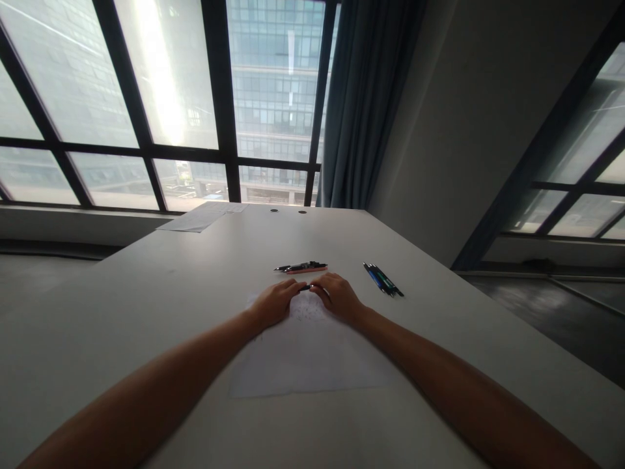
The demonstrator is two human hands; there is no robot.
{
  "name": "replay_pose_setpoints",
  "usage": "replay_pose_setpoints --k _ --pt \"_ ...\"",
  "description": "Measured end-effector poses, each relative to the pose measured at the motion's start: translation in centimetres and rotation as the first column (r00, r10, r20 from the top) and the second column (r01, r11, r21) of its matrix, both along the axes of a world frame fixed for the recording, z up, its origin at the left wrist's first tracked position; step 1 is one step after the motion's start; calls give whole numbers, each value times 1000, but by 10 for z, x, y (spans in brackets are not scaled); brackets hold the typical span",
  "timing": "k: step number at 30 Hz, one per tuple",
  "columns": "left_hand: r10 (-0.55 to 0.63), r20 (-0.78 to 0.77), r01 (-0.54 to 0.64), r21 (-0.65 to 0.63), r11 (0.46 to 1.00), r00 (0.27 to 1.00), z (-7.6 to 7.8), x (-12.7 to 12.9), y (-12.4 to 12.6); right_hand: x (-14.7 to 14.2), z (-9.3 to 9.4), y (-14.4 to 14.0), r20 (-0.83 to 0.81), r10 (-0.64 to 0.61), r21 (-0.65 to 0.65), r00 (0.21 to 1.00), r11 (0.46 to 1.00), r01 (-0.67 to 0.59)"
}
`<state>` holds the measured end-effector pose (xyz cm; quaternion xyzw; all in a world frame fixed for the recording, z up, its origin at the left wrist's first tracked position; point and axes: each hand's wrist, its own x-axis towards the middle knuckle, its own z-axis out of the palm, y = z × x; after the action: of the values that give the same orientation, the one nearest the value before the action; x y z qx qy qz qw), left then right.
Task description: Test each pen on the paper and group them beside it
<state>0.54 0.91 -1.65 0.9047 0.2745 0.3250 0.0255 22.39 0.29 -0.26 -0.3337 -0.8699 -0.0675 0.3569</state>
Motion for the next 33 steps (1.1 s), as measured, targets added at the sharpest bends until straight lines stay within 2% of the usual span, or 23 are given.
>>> replay_pose_setpoints --k 6,11,16,22,26,29,33 --pt "-29 14 29 19 999 999 0 0 0 -1 3 -2 2 8 52 1000 999 -8" --pt "-41 -6 42 3 999 999 1 -1 0 -1 3 -3 -73 93 42 993 995 -90" --pt "-46 -5 46 0 999 999 3 -1 -2 0 2 -4 -145 104 15 984 995 -103" --pt "-46 1 46 5 999 999 3 -2 -3 -1 4 -6 -163 142 51 976 989 -136" --pt "-42 -9 42 16 999 999 2 -3 -1 0 5 -5 -187 160 26 969 987 -158" --pt "-24 -20 25 21 999 1000 2 -4 -1 0 4 -4 -168 135 -29 977 990 -141" --pt "-21 -20 22 43 999 1000 2 -2 -1 0 3 -3 -51 7 -30 999 1000 -9"
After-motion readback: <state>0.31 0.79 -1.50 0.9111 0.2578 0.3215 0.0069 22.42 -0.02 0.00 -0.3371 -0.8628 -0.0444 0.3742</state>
